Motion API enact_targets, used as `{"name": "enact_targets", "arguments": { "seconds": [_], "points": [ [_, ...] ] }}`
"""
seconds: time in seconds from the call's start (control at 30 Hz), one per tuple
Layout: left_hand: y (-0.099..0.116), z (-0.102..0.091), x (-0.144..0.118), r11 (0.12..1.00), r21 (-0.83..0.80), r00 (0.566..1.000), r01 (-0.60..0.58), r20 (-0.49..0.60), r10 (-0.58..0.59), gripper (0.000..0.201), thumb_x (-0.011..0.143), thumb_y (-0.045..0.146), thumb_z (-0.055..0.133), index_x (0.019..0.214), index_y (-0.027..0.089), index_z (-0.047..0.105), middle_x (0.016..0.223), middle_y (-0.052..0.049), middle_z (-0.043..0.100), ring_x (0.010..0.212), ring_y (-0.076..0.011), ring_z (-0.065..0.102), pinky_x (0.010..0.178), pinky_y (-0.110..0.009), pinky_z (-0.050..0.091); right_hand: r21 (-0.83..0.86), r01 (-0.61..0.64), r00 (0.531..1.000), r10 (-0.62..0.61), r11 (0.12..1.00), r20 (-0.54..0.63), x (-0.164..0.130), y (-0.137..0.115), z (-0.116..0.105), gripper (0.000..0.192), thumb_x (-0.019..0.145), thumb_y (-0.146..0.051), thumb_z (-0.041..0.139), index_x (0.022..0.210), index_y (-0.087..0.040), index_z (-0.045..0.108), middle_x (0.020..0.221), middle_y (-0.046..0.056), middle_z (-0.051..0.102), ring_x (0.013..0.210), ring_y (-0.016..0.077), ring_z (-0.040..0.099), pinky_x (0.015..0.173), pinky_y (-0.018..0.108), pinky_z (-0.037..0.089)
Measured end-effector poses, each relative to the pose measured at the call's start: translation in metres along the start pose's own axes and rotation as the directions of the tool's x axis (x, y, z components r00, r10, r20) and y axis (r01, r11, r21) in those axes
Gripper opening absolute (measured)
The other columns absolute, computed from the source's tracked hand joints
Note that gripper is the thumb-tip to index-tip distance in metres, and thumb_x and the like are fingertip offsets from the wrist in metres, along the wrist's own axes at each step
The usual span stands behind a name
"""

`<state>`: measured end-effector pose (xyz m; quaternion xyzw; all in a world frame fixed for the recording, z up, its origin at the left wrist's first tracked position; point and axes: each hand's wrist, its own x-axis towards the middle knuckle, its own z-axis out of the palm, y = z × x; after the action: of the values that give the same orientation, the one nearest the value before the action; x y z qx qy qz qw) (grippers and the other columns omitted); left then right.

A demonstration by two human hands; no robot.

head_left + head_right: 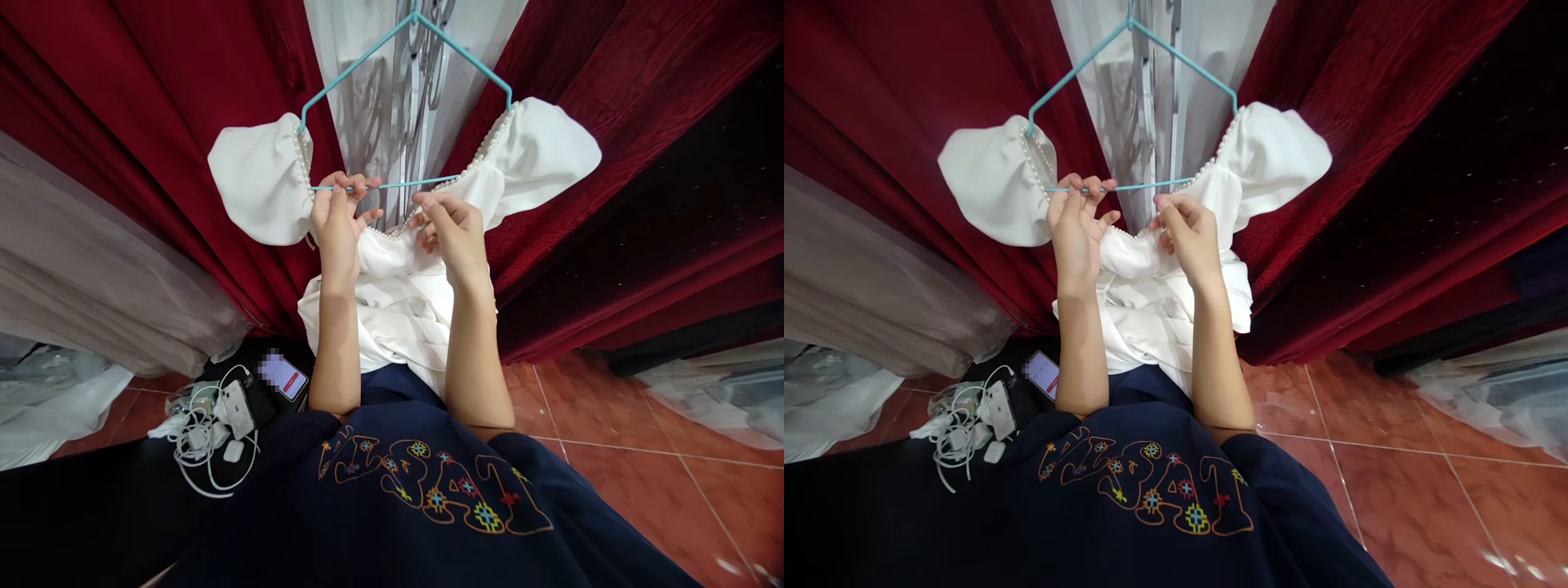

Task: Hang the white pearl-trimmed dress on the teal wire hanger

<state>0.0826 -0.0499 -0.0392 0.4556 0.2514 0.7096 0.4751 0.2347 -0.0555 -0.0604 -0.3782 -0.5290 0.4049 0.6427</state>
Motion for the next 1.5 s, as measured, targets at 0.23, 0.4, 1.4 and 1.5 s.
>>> {"name": "enact_targets", "arguments": {
  "seconds": [0.23,0.4,1.4,1.5],
  "points": [
    [0.001,0.004,-0.003,1.000,-0.004,1.000,-0.014,0.005,0.014,0.013,0.105,0.034,0.047,0.097,0.025,0.047,0.108,-0.007,0.062,0.121,-0.0233,0.065,0.093,-0.037,0.056,0.317,-0.001,0.993,-0.035,0.948,0.109,0.014,0.014,-0.002,0.049,0.082,-0.069,0.063,0.112,-0.030,0.064,0.139,0.001,0.061,0.100,0.0167,0.066,0.079,0.033,0.057],
    [0.003,-0.002,-0.002,1.000,-0.016,0.999,0.005,0.053,-0.004,0.012,0.105,0.033,0.048,0.098,0.024,0.051,0.116,-0.009,0.065,0.126,-0.0249,0.064,0.097,-0.038,0.055,0.448,-0.035,0.994,-0.017,0.893,0.111,0.019,0.025,0.005,0.045,0.078,-0.073,0.061,0.107,-0.039,0.063,0.133,-0.006,0.064,0.089,0.0210,0.059,0.073,0.040,0.054],
    [0.004,-0.094,0.110,0.661,0.483,0.727,-0.574,-0.072,0.683,0.018,0.096,0.015,0.060,0.110,0.023,0.067,0.116,-0.002,0.072,0.139,-0.0244,0.052,0.122,-0.040,0.038,0.599,-0.138,0.989,0.075,0.789,0.129,0.013,0.004,0.009,0.032,0.087,-0.060,0.063,0.096,-0.031,0.054,0.111,-0.004,0.066,0.057,0.0100,0.038,0.047,0.026,0.040],
    [0.003,-0.128,0.135,0.706,0.432,0.722,-0.561,-0.161,0.673,0.021,0.098,0.005,0.054,0.106,0.020,0.067,0.110,0.001,0.074,0.139,-0.0223,0.053,0.121,-0.040,0.038,0.547,-0.086,0.993,0.026,0.833,0.117,0.013,0.006,0.008,0.037,0.084,-0.065,0.066,0.095,-0.031,0.054,0.109,-0.004,0.066,0.058,0.0100,0.040,0.049,0.027,0.041]
  ]
}}
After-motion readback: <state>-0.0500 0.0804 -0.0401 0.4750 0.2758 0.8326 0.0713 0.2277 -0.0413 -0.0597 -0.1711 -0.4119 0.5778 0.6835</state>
